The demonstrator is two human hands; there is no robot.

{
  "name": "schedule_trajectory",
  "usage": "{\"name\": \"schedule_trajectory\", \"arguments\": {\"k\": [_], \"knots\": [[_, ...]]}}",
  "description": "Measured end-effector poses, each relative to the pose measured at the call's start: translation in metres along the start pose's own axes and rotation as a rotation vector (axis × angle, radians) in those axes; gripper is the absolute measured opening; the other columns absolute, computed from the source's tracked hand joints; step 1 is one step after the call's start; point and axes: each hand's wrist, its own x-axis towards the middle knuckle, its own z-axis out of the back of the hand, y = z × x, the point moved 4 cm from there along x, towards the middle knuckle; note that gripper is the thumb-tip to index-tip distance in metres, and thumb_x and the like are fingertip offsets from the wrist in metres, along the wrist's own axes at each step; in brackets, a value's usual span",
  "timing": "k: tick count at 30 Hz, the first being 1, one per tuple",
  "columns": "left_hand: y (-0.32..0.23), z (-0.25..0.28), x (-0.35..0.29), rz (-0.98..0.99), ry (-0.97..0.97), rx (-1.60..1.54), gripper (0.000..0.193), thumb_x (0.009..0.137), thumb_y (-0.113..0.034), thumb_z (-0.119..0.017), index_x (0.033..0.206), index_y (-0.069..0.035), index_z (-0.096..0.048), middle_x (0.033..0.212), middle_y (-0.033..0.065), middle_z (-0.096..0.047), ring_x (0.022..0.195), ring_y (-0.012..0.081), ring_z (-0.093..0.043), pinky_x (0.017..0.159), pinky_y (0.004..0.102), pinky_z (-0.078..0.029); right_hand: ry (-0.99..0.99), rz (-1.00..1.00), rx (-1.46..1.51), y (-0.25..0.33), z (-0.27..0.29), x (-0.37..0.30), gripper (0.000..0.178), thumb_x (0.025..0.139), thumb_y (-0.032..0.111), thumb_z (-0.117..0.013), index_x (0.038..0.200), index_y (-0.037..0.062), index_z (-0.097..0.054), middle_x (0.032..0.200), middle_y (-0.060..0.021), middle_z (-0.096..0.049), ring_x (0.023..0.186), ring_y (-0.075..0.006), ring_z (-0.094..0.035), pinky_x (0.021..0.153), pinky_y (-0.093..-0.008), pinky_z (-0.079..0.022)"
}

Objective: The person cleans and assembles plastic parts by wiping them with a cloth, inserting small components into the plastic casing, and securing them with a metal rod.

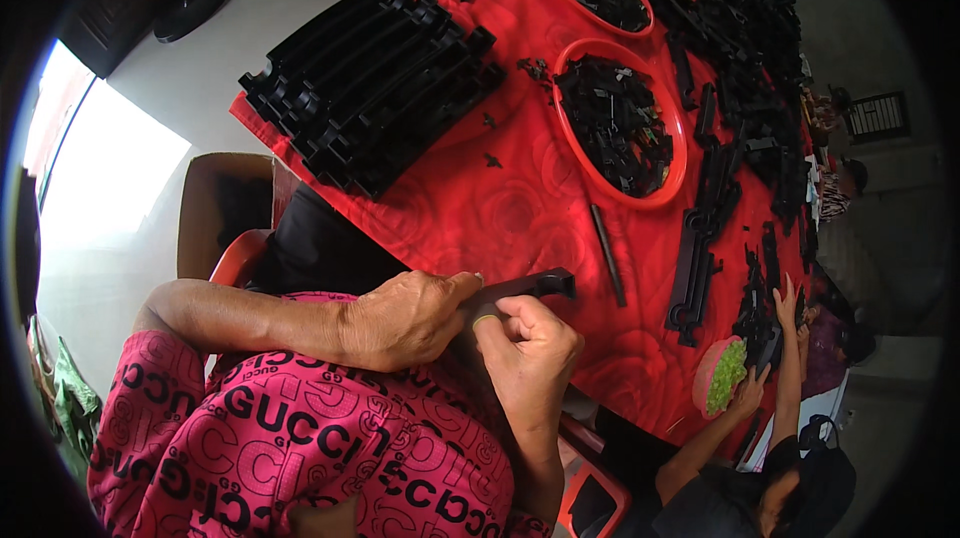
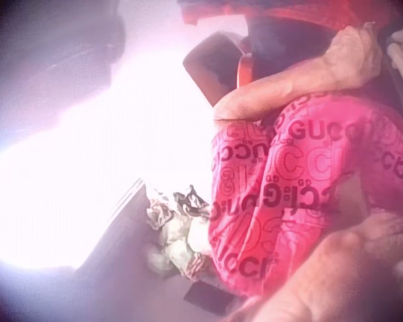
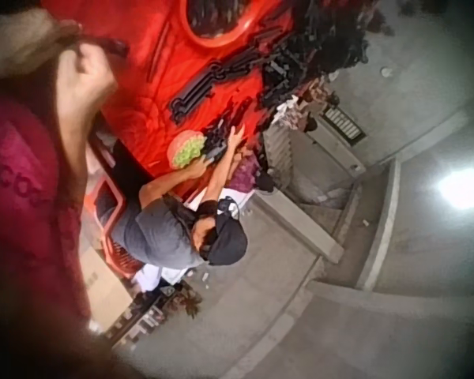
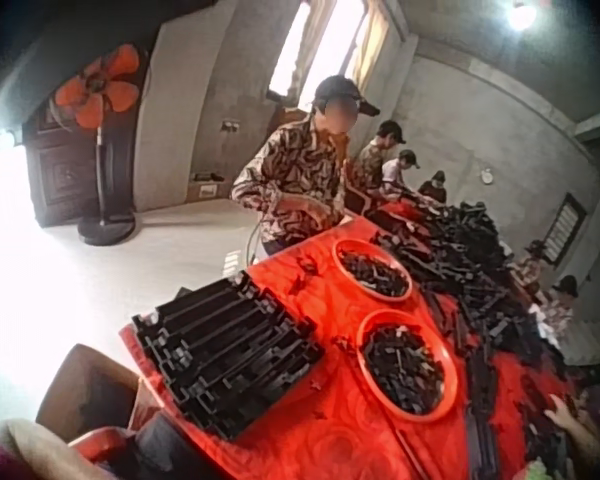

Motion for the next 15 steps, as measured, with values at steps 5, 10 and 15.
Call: {"name": "schedule_trajectory", "arguments": {"k": [5, 10, 15], "knots": [[-0.0047, 0.0062, -0.0025, 0.054, -0.104, -0.276, 0.033, 0.090, -0.005, -0.059, 0.121, 0.006, -0.054, 0.087, 0.0282, -0.066, 0.074, 0.0438, -0.071, 0.063, 0.0484, -0.057, -0.101, 0.041, -0.053, 0.0006, 0.0045, -0.0087, 0.009, 0.080, -0.005, -0.070, 0.089, -0.0062, -0.071, 0.057, -0.0024, -0.063, 0.052, -0.0028, -0.054, 0.048, -0.0253, -0.041], [-0.0008, -0.0028, -0.0022, -0.005, -0.190, -0.394, 0.039, 0.090, -0.002, -0.057, 0.127, 0.006, -0.052, 0.089, 0.0287, -0.067, 0.079, 0.0435, -0.072, 0.066, 0.0476, -0.057, -0.072, -0.056, 0.101, -0.0001, 0.0067, -0.0014, 0.013, 0.080, -0.006, -0.068, 0.093, -0.0082, -0.071, 0.058, -0.0030, -0.064, 0.053, -0.0038, -0.057, 0.050, -0.0239, -0.044], [-0.0070, 0.0013, -0.0012, -0.052, -0.230, -0.380, 0.041, 0.090, -0.001, -0.056, 0.129, 0.007, -0.050, 0.088, 0.0270, -0.067, 0.083, 0.0430, -0.072, 0.068, 0.0468, -0.057, -0.093, -0.015, 0.010, 0.0030, 0.0078, -0.0037, 0.010, 0.083, -0.009, -0.068, 0.092, -0.0082, -0.070, 0.064, -0.0029, -0.067, 0.054, -0.0047, -0.060, 0.050, -0.0221, -0.048]]}}
